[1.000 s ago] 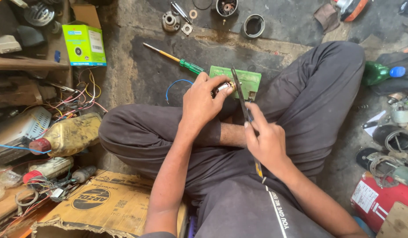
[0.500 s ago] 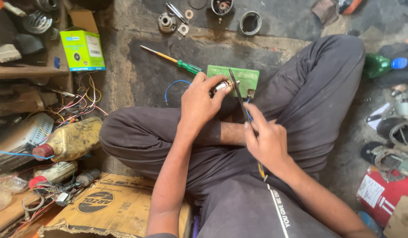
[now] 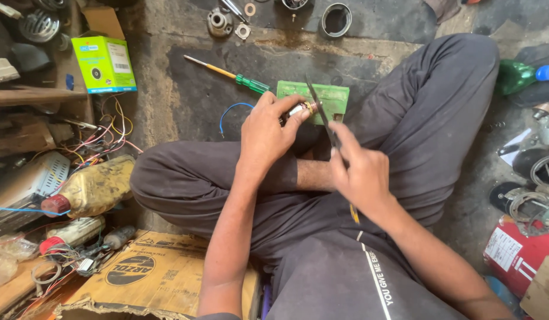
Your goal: The person sits on the floor and uses a metal file to scrape the surface of a cylindrical electrical component held in their left hand. They repeatedly rotate the component to file different sections while working in a cluttered workshop environment.
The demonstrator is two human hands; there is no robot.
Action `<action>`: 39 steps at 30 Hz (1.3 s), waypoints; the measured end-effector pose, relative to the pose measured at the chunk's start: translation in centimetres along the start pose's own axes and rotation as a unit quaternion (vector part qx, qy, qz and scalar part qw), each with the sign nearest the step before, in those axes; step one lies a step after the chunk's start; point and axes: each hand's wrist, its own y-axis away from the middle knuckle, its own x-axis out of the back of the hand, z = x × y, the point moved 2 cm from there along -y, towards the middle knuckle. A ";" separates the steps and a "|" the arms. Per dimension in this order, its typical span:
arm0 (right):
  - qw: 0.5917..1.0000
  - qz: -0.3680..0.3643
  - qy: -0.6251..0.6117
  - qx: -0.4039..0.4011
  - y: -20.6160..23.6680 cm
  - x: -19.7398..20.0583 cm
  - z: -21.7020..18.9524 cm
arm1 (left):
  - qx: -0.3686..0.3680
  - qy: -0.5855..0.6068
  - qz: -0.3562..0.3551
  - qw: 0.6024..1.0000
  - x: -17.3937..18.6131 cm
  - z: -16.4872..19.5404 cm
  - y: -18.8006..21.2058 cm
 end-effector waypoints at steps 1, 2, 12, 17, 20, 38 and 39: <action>1.000 -0.002 -0.012 -0.015 -0.1 -0.1 0.1 | 0.007 -0.003 -0.004 1.000 0.1 0.0 0.0; 0.999 -0.005 -0.026 -0.029 -0.2 -0.1 0.2 | 0.003 -0.001 -0.003 1.000 0.2 0.0 0.0; 0.999 -0.021 -0.034 -0.026 0.2 0.4 0.2 | -0.008 0.006 -0.002 1.000 0.2 0.2 0.3; 1.000 -0.028 -0.005 0.006 0.5 0.3 -0.1 | -0.005 0.009 0.003 1.000 0.2 0.1 0.3; 0.999 0.000 0.012 0.038 1.1 0.5 -0.5 | -0.010 0.009 0.007 1.000 0.2 0.1 0.3; 1.000 -0.005 -0.027 -0.016 0.5 0.8 -0.7 | 0.010 0.007 -0.009 1.000 0.5 0.4 0.4; 0.999 -0.012 -0.026 -0.017 0.5 0.9 -0.8 | 0.003 0.009 -0.002 1.000 0.5 0.5 0.4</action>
